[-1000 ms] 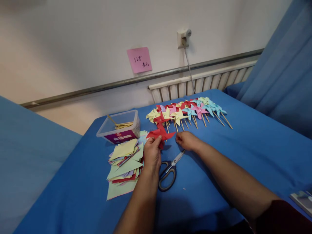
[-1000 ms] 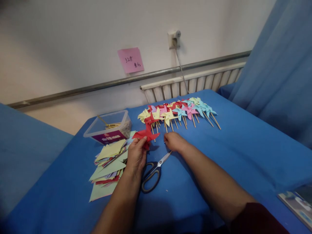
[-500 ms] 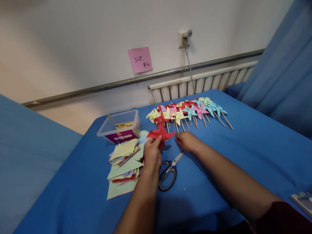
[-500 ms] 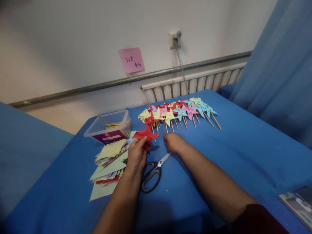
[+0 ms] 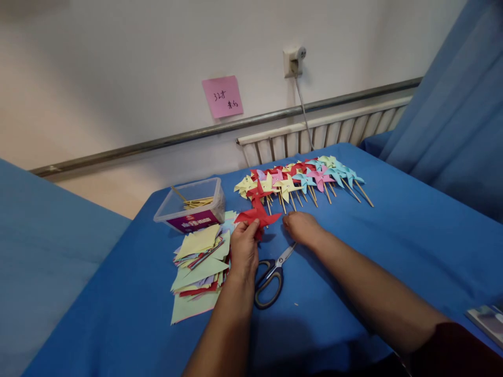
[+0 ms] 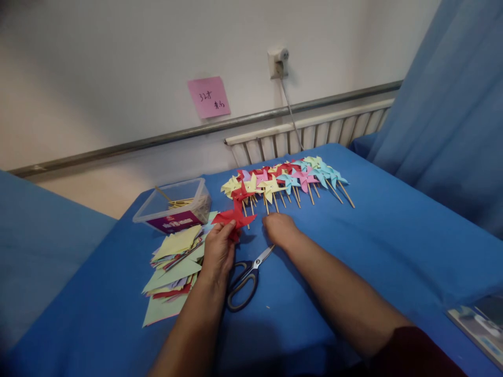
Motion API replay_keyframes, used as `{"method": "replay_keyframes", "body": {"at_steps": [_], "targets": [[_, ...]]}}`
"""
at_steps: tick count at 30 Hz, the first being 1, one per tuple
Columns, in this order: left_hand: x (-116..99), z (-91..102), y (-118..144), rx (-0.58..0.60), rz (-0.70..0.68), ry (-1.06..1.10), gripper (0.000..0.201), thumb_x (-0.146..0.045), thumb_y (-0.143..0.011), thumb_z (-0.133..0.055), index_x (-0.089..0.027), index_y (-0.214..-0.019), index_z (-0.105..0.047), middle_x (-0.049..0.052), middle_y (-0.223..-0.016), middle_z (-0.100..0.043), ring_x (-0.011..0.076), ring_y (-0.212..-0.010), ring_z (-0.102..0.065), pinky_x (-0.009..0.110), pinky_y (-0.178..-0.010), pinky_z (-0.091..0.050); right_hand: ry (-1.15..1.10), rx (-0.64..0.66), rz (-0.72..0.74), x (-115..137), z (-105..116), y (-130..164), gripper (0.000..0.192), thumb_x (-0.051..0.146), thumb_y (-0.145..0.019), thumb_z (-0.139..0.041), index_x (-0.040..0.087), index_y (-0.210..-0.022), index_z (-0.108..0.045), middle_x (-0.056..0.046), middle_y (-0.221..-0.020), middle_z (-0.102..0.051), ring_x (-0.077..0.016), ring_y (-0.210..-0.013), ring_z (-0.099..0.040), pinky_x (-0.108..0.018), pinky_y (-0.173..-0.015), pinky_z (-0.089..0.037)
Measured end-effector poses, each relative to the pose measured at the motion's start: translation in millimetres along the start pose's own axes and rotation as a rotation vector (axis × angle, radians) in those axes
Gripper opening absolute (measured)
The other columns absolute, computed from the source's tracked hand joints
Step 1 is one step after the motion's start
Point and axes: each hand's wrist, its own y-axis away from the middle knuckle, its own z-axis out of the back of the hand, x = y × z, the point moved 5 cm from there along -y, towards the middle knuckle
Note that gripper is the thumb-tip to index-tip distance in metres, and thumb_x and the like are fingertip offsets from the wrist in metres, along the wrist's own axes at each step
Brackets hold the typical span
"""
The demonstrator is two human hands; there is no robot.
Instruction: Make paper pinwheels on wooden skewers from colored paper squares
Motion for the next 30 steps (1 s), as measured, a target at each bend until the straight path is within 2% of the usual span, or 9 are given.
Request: {"method": "replay_keyframes", "body": {"at_steps": [7, 17, 22, 26, 30], "targets": [[-2.1, -1.3, 2.0, 0.001, 0.001, -0.012, 0.024, -0.025, -0.060, -0.076, -0.015, -0.062, -0.055, -0.003, -0.052, -0.058, 0.0088, -0.046, -0.051, 0.021, -0.047, -0.036, 0.003, 0.003, 0.022, 1.0, -1.3, -1.4, 0.026, 0.021, -0.090, -0.043, 0.015, -0.095, -0.068, -0.014, -0.097, -0.068, -0.0235, -0.085, -0.064, -0.028, -0.066, -0.039], [1.3, 0.9, -1.2, 0.006, -0.003, -0.017, 0.026, -0.029, -0.060, -0.077, -0.015, -0.063, -0.055, -0.002, -0.052, -0.058, 0.0091, -0.046, -0.051, 0.020, -0.046, -0.036, -0.102, 0.050, 0.223, 7.7, -1.7, 3.1, 0.024, 0.014, -0.082, -0.051, 0.022, -0.095, -0.069, -0.007, -0.098, -0.067, -0.0181, -0.084, -0.061, -0.025, -0.068, -0.037], [1.1, 0.7, -0.9, 0.007, 0.003, -0.006, 0.026, -0.028, -0.060, -0.077, -0.014, -0.064, -0.055, -0.003, -0.053, -0.058, 0.0086, -0.047, -0.052, 0.020, -0.047, -0.037, -0.169, 0.026, 0.193, -3.1, 1.0, 2.0, 0.024, 0.013, -0.084, -0.050, 0.020, -0.099, -0.067, -0.005, -0.100, -0.069, -0.0163, -0.090, -0.061, -0.022, -0.074, -0.038], [0.5, 0.5, 0.1, -0.005, 0.012, -0.004, 0.026, -0.028, -0.059, -0.078, -0.014, -0.065, -0.056, -0.002, -0.053, -0.059, 0.0087, -0.047, -0.052, 0.020, -0.046, -0.037, -0.176, 0.013, 0.136, -5.8, 3.8, 3.5, 0.016, 0.018, -0.084, -0.053, 0.020, -0.093, -0.066, -0.005, -0.091, -0.071, -0.0163, -0.085, -0.062, -0.023, -0.069, -0.037], [-0.3, -0.2, 1.0, -0.005, 0.015, 0.003, 0.025, -0.028, -0.059, -0.077, -0.015, -0.066, -0.056, -0.002, -0.054, -0.059, 0.0091, -0.047, -0.052, 0.020, -0.047, -0.038, -0.151, 0.006, 0.097, 0.3, 3.2, 5.3, 0.013, 0.025, -0.083, -0.056, 0.021, -0.091, -0.065, -0.005, -0.090, -0.070, -0.0172, -0.081, -0.061, -0.024, -0.065, -0.035]]}}
